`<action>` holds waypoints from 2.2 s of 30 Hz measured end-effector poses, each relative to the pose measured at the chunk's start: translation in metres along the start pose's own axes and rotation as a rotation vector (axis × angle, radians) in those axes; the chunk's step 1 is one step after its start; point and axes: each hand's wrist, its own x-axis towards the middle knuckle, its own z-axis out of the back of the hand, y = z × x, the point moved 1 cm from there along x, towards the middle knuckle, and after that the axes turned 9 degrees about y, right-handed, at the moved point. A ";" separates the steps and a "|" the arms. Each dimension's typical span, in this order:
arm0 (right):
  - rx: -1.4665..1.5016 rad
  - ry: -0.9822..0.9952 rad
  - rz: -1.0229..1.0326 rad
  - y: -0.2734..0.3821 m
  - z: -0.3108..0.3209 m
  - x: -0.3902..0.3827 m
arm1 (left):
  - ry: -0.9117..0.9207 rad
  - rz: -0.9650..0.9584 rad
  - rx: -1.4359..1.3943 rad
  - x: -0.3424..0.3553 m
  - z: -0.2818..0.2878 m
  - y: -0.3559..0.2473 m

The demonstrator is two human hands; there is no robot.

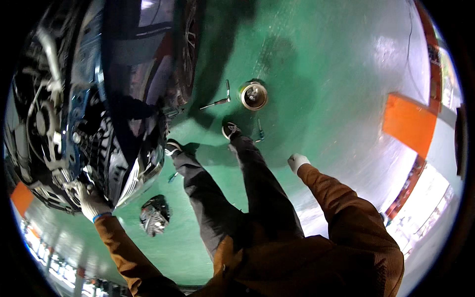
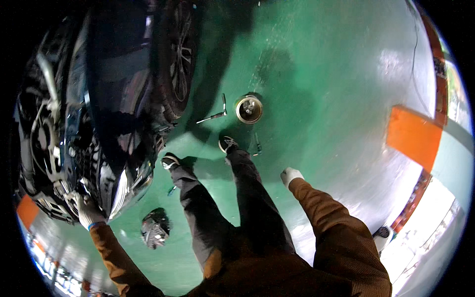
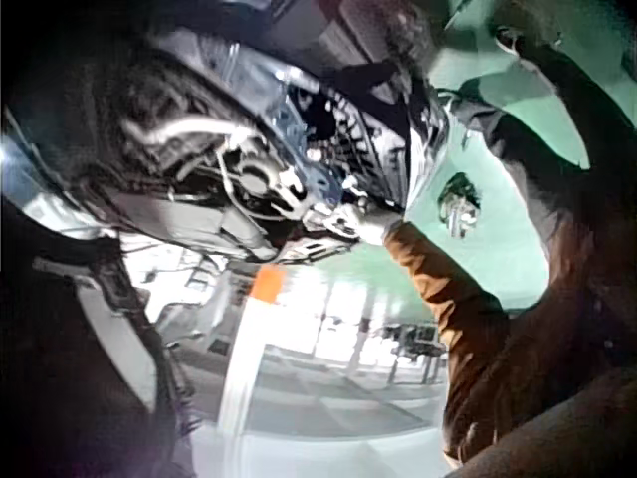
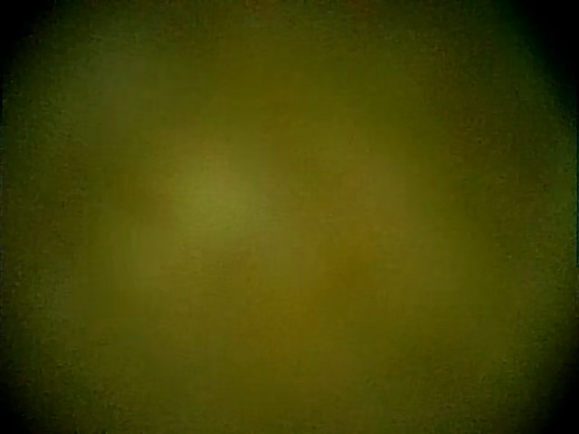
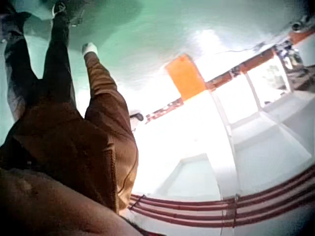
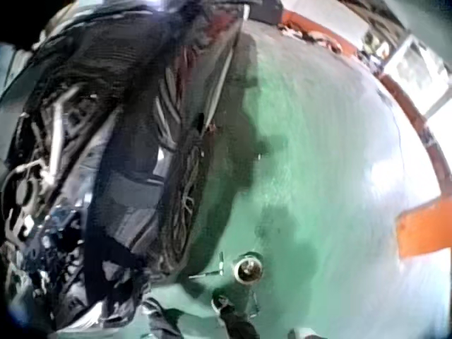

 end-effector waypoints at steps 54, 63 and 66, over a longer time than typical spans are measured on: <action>-0.627 -0.375 0.669 0.306 -0.083 0.311 | 0.004 -0.307 -0.128 -0.065 -0.051 -0.009; -0.067 -0.108 0.784 0.234 -0.038 0.120 | 0.259 -0.299 -0.449 -0.056 -0.016 -0.006; 0.054 -0.027 0.942 0.209 -0.018 0.031 | 0.259 -0.254 -0.698 -0.066 -0.015 -0.009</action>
